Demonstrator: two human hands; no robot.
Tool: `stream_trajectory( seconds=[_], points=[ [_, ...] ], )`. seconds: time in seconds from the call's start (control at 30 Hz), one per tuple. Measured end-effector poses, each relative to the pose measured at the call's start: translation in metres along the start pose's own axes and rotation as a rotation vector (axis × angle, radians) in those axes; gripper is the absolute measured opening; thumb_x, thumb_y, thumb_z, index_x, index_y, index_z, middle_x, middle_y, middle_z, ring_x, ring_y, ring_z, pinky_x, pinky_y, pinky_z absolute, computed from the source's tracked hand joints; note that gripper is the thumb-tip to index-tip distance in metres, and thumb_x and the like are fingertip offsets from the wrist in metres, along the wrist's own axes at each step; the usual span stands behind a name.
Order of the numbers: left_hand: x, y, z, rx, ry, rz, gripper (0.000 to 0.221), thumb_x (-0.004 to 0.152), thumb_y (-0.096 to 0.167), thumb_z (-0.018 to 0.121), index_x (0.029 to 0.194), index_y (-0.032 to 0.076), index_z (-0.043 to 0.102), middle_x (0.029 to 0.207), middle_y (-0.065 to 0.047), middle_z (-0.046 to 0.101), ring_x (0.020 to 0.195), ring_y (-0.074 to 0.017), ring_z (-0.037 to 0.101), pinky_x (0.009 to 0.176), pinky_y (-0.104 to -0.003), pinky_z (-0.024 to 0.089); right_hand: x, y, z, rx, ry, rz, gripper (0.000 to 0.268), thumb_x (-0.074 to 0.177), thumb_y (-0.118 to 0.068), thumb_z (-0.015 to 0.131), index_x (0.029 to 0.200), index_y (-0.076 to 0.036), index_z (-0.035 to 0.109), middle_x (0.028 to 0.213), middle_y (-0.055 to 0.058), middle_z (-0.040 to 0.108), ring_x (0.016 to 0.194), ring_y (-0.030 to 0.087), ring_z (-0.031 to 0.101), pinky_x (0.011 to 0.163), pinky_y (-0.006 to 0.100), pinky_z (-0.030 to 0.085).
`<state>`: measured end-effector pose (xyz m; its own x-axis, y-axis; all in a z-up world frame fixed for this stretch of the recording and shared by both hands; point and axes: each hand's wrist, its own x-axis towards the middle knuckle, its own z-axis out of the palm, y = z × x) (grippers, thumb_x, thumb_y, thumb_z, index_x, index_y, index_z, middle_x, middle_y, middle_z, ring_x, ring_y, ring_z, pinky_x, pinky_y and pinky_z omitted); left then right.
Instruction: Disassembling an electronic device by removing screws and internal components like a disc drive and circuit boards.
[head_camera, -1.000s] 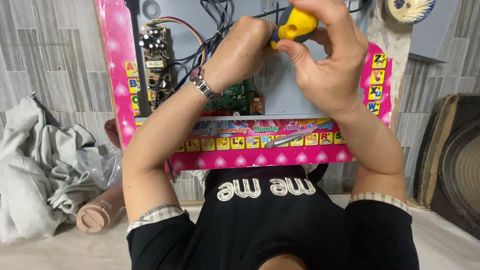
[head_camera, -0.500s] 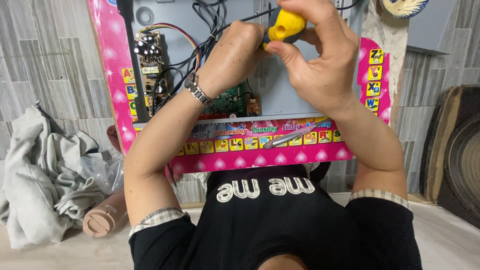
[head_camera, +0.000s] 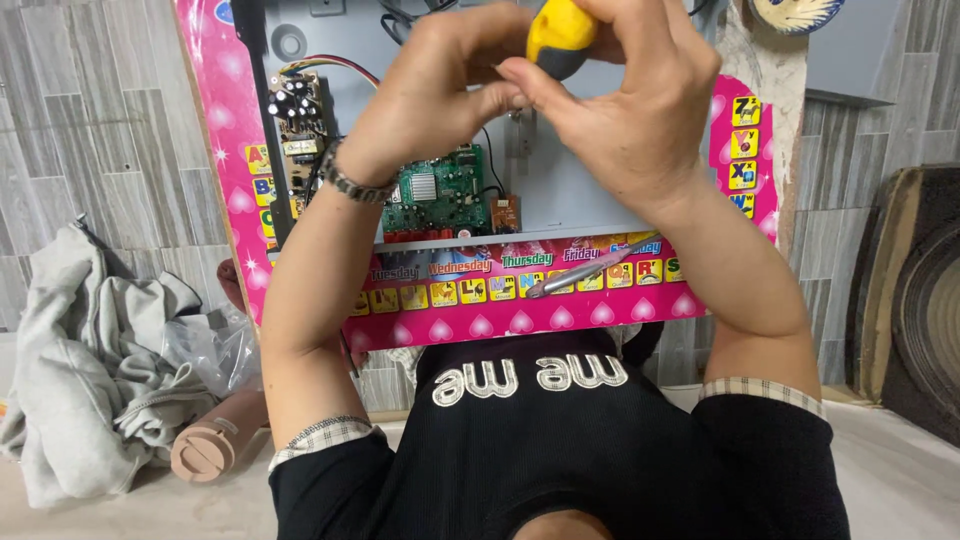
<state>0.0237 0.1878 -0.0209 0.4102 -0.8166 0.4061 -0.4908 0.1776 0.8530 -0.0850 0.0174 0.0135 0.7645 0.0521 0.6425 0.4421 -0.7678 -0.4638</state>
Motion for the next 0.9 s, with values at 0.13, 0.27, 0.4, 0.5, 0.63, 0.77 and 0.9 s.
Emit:
stream_trajectory(
  seconds=[0.13, 0.27, 0.4, 0.5, 0.63, 0.77, 0.9],
  points=[
    [-0.001, 0.008, -0.004, -0.233, 0.008, -0.060, 0.049, 0.089, -0.021, 0.073, 0.132, -0.007, 0.056, 0.115, -0.017, 0.069, 0.094, -0.0193, 0.068, 0.084, -0.028, 0.061, 0.000, 0.002, -0.001, -0.274, 0.052, -0.063, 0.054, 0.088, -0.010, 0.111, 0.111, 0.005, 0.064, 0.092, 0.014, 0.067, 0.069, 0.026, 0.058, 0.060, 0.037, 0.049],
    [0.004, 0.014, 0.001, 0.004, 0.110, -0.023, 0.054, 0.076, -0.018, 0.083, 0.124, -0.006, 0.062, 0.099, -0.014, 0.075, 0.081, -0.0160, 0.069, 0.072, -0.026, 0.060, 0.000, 0.013, 0.008, -0.554, 0.075, -0.113, 0.059, 0.090, -0.037, 0.110, 0.105, -0.001, 0.066, 0.077, 0.005, 0.061, 0.057, 0.020, 0.048, 0.053, 0.034, 0.042],
    [0.005, 0.012, 0.002, 0.174, 0.198, 0.051, 0.037, 0.075, -0.016, 0.077, 0.110, -0.007, 0.068, 0.086, -0.010, 0.072, 0.065, -0.0124, 0.056, 0.054, -0.025, 0.048, 0.006, 0.003, 0.016, -0.527, 0.072, -0.129, 0.055, 0.088, -0.031, 0.108, 0.109, 0.000, 0.068, 0.081, 0.008, 0.064, 0.057, 0.023, 0.049, 0.053, 0.035, 0.045],
    [0.002, 0.011, -0.003, 0.210, 0.204, 0.079, 0.032, 0.078, -0.016, 0.078, 0.107, -0.008, 0.070, 0.083, -0.011, 0.071, 0.063, -0.0135, 0.055, 0.054, -0.025, 0.047, 0.007, -0.004, 0.014, -0.372, 0.025, -0.123, 0.051, 0.091, -0.017, 0.106, 0.119, 0.000, 0.066, 0.091, 0.011, 0.068, 0.064, 0.024, 0.054, 0.057, 0.037, 0.046],
    [-0.005, 0.000, -0.009, -0.027, 0.062, -0.013, 0.033, 0.078, -0.021, 0.073, 0.107, -0.009, 0.064, 0.094, -0.011, 0.068, 0.079, -0.0148, 0.060, 0.067, -0.026, 0.053, 0.014, -0.012, 0.006, -0.080, -0.110, -0.061, 0.049, 0.088, -0.001, 0.099, 0.123, 0.003, 0.065, 0.103, 0.015, 0.072, 0.077, 0.027, 0.062, 0.068, 0.038, 0.051],
    [-0.007, -0.011, -0.001, -0.033, 0.093, 0.000, 0.029, 0.081, -0.005, 0.089, 0.100, -0.008, 0.066, 0.091, -0.014, 0.073, 0.078, -0.0185, 0.070, 0.070, -0.028, 0.060, 0.027, -0.010, -0.010, 0.320, -0.288, -0.029, 0.043, 0.088, 0.018, 0.085, 0.125, 0.010, 0.065, 0.117, 0.024, 0.073, 0.098, 0.031, 0.073, 0.087, 0.037, 0.057],
    [0.000, 0.006, 0.008, 0.204, 0.136, 0.029, 0.027, 0.068, -0.009, 0.081, 0.092, -0.008, 0.069, 0.080, -0.011, 0.071, 0.063, -0.0168, 0.060, 0.058, -0.029, 0.050, 0.015, -0.009, -0.017, 0.172, -0.297, 0.015, 0.063, 0.082, -0.015, 0.103, 0.128, 0.003, 0.066, 0.123, 0.016, 0.061, 0.105, 0.031, 0.058, 0.096, 0.042, 0.048]
  ],
)
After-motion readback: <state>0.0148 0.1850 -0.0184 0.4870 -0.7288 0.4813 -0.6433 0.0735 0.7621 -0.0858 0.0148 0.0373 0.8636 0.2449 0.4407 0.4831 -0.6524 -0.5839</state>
